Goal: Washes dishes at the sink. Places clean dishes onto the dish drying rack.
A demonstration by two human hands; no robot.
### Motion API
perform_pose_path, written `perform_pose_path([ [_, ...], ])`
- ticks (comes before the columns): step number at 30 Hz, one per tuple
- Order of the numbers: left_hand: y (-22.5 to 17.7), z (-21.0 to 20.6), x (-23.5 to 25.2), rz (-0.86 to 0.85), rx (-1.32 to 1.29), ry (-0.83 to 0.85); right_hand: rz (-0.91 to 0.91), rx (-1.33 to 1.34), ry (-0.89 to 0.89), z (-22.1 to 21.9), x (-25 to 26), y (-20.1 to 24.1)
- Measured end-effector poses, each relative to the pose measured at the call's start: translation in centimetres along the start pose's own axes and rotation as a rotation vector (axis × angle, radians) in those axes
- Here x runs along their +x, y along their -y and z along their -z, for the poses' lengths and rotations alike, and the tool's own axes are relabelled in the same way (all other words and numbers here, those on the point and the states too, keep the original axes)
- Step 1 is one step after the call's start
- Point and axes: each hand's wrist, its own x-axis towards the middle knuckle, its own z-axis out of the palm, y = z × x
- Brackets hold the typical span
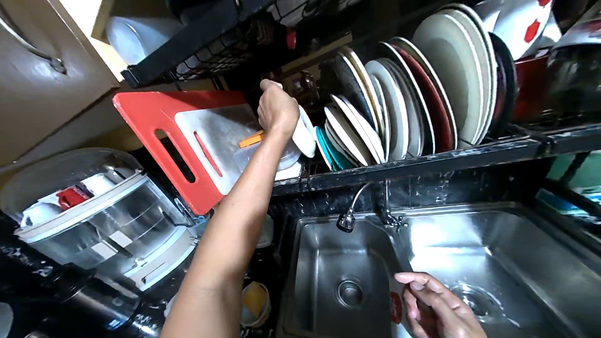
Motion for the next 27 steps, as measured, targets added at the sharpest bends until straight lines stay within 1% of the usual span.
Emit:
perform_pose_path([
  [3, 0.4, -0.5, 1.5, 0.110, -0.099, 0.047, 0.003, 0.000, 0.013, 0.2, 0.3, 0.0],
  [5, 1.3, -0.6, 2.5, 0.127, -0.118, 0.089, -0.003, 0.009, 0.020, 0.2, 0.5, -0.3],
  [6, 1.6, -0.4, 2.7, 0.121, -0.087, 0.124, -0.012, 0.014, 0.024, 0.1, 0.6, -0.5],
  [8, 1.8, 0.2, 2.4, 0.059, 0.001, 0.225, -0.028, 0.011, 0.036, -0.2, 0.9, -0.9],
  [10, 1.7, -0.1, 0.8, -0.068, 0.065, 0.319, -0.038, 0.023, 0.050, -0.6, 1.2, -1.0],
  [11, 1.4, -0.8, -0.4, -0.129, 0.120, 0.323, -0.043, 0.032, 0.055, -0.8, 1.3, -1.0],
  [13, 0.7, -2.4, -2.1, -0.181, 0.261, 0.278, -0.049, 0.035, 0.069, -1.0, 1.3, -1.0],
  [14, 0.3, -3.1, -2.4, -0.200, 0.347, 0.263, -0.047, 0.039, 0.075, -0.9, 1.4, -0.9],
  [16, -0.3, -4.6, -2.6, -0.297, 0.570, 0.252, -0.044, 0.052, 0.080, -0.7, 1.3, -0.9],
  [19, -0.6, -6.2, -2.6, -0.422, 0.761, 0.307, -0.021, 0.044, 0.087, 0.2, 1.0, -0.7],
  [24, 0.0, -6.5, -2.5, -0.504, 0.807, 0.287, 0.026, -0.025, 0.034, 1.7, 0.3, -0.2],
  [27, -0.4, -4.9, -2.9, -0.488, 0.773, 0.359, 0.067, -0.104, 0.061, 2.0, 0.2, 0.3],
])
